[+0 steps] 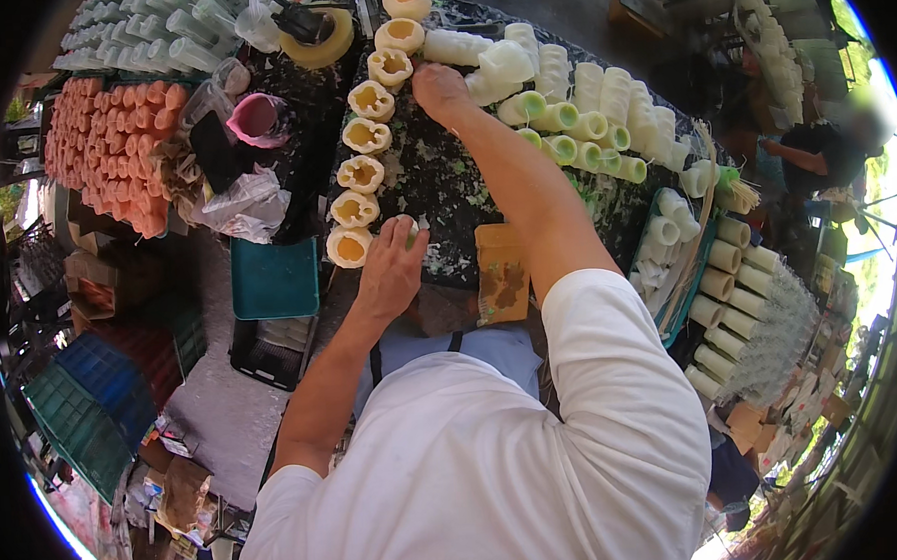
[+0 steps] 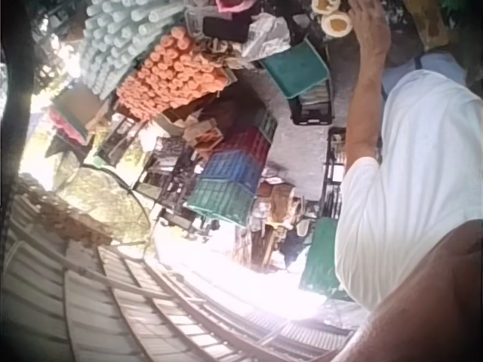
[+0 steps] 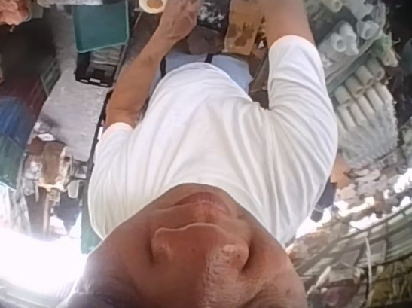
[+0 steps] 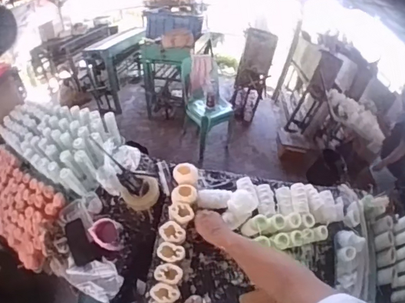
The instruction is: The person assembles decorative candles by inserting wicks into cylindrical wax bodies, wrapping them with string, and arranging them on a table. They also use a sanding block to smooth the surface of several candles and place finished units into a cardboard box.
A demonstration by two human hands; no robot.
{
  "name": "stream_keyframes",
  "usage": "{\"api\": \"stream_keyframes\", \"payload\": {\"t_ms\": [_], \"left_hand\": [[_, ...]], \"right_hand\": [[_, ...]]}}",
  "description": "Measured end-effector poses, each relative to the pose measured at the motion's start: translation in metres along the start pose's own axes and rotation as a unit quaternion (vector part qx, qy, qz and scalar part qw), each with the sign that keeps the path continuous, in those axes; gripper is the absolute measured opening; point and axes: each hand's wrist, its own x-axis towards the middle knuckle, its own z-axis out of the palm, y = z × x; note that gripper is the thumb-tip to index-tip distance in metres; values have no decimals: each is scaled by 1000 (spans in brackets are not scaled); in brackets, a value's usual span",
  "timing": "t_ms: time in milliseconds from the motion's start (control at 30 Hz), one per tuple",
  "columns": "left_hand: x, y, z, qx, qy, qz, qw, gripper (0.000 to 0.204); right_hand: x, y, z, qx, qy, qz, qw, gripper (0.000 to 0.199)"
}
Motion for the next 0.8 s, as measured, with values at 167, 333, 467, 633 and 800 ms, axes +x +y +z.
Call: {"api": "stream_keyframes", "payload": {"t_ms": [167,333,467,633,800], "left_hand": [[-3,-2,3,-14,5,-8,1000,39],[0,0,7,-7,-1,-10,1000,39],[3,1,8,-5,-17,-13,1000,41],[6,0,8,7,-33,-20,999,43],[9,4,8,1,-35,-17,999,44]], "right_hand": [[-55,-24,-36,-74,-192,-67,976,24],[-123,-27,-41,-70,-182,-96,976,22],[-101,-25,5,-23,58,0,998,29],[-93,-29,29,-14,34,197,980,27],[-90,-22,39,36,48,241,969,22]]}}
